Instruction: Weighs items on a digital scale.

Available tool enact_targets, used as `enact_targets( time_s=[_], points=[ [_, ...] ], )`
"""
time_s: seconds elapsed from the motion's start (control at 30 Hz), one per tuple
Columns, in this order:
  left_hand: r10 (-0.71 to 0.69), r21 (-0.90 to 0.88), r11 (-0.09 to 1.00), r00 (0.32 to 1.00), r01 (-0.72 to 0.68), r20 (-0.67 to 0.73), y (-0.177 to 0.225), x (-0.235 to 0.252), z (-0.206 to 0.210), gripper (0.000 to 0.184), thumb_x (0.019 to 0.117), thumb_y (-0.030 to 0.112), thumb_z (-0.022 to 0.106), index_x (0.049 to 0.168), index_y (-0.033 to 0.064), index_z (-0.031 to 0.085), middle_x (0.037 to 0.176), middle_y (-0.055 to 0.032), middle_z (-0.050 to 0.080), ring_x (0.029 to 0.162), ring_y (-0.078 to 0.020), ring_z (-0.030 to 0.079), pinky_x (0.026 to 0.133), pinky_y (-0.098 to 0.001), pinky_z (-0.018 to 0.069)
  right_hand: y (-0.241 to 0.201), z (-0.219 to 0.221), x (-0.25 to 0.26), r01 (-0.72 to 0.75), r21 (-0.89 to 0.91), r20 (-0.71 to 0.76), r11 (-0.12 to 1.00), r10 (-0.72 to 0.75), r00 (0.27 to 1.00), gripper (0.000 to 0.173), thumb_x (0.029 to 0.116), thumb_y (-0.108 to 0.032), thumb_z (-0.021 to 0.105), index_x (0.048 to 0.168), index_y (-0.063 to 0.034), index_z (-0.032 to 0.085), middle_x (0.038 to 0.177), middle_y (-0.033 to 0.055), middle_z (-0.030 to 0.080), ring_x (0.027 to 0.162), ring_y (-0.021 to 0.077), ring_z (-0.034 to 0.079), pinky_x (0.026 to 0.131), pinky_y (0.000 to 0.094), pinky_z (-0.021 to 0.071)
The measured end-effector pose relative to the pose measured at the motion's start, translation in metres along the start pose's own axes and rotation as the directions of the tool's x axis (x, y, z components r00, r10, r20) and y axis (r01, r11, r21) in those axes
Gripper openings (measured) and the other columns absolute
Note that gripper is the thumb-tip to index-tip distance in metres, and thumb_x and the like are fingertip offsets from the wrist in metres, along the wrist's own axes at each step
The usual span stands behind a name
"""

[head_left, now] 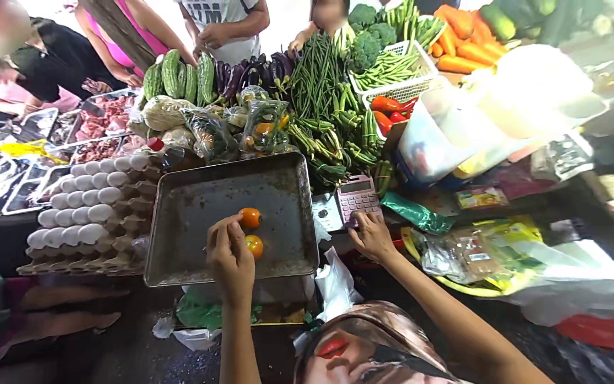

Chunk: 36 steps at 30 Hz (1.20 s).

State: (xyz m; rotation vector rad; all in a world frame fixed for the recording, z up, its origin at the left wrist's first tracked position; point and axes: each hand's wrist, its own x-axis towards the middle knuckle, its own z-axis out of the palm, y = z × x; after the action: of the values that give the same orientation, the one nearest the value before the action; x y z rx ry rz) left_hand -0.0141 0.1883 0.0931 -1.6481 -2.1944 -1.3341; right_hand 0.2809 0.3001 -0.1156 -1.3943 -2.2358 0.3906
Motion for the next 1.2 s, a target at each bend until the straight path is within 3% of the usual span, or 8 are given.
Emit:
enact_targets(
  time_s=[0.17, 0.4, 0.47, 0.57, 0.77, 0.87, 1.03, 1.2],
  points=[
    [0.028, 0.026, 0.999, 0.999, -0.028, 0.026, -0.003, -0.002, 0.001, 0.036, 0.1085, 0.028, 0.045, 0.123, 0.0088, 0.072, 0.120, -0.0114, 0.069, 0.114, -0.0242, 0.064, 0.100, -0.0500, 0.0478, -0.004, -0.012, -0.019, -0.126, -0.043, -0.200, 0.991, 0.115, 0.973, 0.045, 0.0985, -0.039, 0.048, 0.122, -0.0054, 0.067, 0.112, 0.0139, 0.072, 0.103, 0.0364, 0.066, 0.088, 0.0547, 0.0512],
    [0.013, 0.042, 0.999, 0.998, -0.015, 0.057, 0.000, -0.004, -0.004, 0.047, 0.1057, 0.045, 0.043, 0.126, 0.0122, 0.070, 0.122, -0.0098, 0.068, 0.115, -0.0257, 0.064, 0.101, -0.0528, 0.0473, -0.006, -0.036, -0.024, -0.262, 0.002, -0.090, 0.965, 0.261, 0.961, 0.041, 0.0988, -0.032, 0.051, 0.121, -0.0005, 0.065, 0.099, 0.0170, 0.072, 0.099, 0.0381, 0.068, 0.088, 0.0561, 0.0550],
    [0.035, 0.080, 0.996, 0.995, -0.042, 0.093, 0.005, -0.005, -0.004, 0.057, 0.0974, 0.054, 0.051, 0.127, 0.0081, 0.067, 0.123, -0.0120, 0.067, 0.116, -0.0283, 0.063, 0.100, -0.0541, 0.0486, -0.002, -0.057, -0.025, -0.308, 0.098, -0.106, 0.946, 0.317, 0.942, 0.037, 0.0968, -0.022, 0.061, 0.125, 0.0024, 0.063, 0.110, 0.0221, 0.070, 0.106, 0.0391, 0.068, 0.094, 0.0583, 0.0548],
    [0.075, 0.179, 0.980, 0.993, -0.090, 0.090, 0.009, -0.009, 0.000, 0.061, 0.0868, 0.058, 0.065, 0.127, 0.0110, 0.067, 0.128, -0.0087, 0.066, 0.122, -0.0265, 0.061, 0.106, -0.0527, 0.0475, -0.015, -0.088, -0.017, -0.178, 0.286, -0.217, 0.942, 0.245, 0.945, 0.031, 0.0938, -0.010, 0.066, 0.121, 0.0022, 0.065, 0.110, 0.0185, 0.071, 0.100, 0.0285, 0.070, 0.090, 0.0507, 0.0589],
    [0.162, 0.048, 0.985, 0.981, -0.168, 0.104, 0.007, -0.008, 0.000, 0.041, 0.1021, 0.049, 0.055, 0.129, 0.0227, 0.072, 0.125, -0.0080, 0.066, 0.117, -0.0219, 0.063, 0.105, -0.0448, 0.0498, -0.113, -0.144, 0.017, 0.112, 0.372, -0.375, 0.922, 0.039, 0.926, 0.033, 0.1085, -0.017, 0.050, 0.117, 0.0134, 0.062, 0.093, 0.0196, 0.068, 0.077, 0.0135, 0.067, 0.074, 0.0304, 0.0594],
    [0.186, -0.104, 0.977, 0.983, -0.185, 0.002, 0.004, -0.006, -0.039, 0.045, 0.1010, 0.045, 0.058, 0.131, 0.0141, 0.070, 0.133, -0.0153, 0.063, 0.123, -0.0285, 0.061, 0.104, -0.0485, 0.0511, -0.152, -0.149, 0.022, 0.261, 0.432, -0.314, 0.863, -0.128, 0.941, 0.029, 0.1044, -0.012, 0.058, 0.117, 0.0145, 0.062, 0.097, 0.0182, 0.071, 0.082, 0.0109, 0.070, 0.078, 0.0281, 0.0610],
    [0.225, 0.101, 0.974, 0.852, -0.202, -0.473, -0.012, 0.009, -0.175, 0.022, 0.0961, 0.021, 0.068, 0.111, 0.0069, 0.074, 0.115, -0.0082, 0.070, 0.113, -0.0169, 0.065, 0.098, -0.0342, 0.0552, -0.197, -0.144, 0.005, 0.338, 0.356, -0.236, 0.871, -0.266, 0.935, 0.024, 0.0994, -0.018, 0.067, 0.113, 0.0015, 0.072, 0.099, 0.0147, 0.075, 0.086, 0.0160, 0.072, 0.081, 0.0326, 0.0617],
    [0.100, 0.005, 0.994, 0.888, -0.110, -0.449, -0.046, -0.022, -0.235, 0.020, 0.1042, 0.016, 0.056, 0.107, 0.0007, 0.068, 0.101, -0.0009, 0.068, 0.092, -0.0037, 0.065, 0.082, -0.0242, 0.0562, -0.212, -0.098, -0.006, 0.365, 0.237, -0.302, 0.900, -0.289, 0.909, 0.021, 0.0948, -0.036, 0.066, 0.097, -0.0185, 0.079, 0.087, -0.0040, 0.075, 0.083, 0.0099, 0.068, 0.078, 0.0343, 0.0533]
  ],
)
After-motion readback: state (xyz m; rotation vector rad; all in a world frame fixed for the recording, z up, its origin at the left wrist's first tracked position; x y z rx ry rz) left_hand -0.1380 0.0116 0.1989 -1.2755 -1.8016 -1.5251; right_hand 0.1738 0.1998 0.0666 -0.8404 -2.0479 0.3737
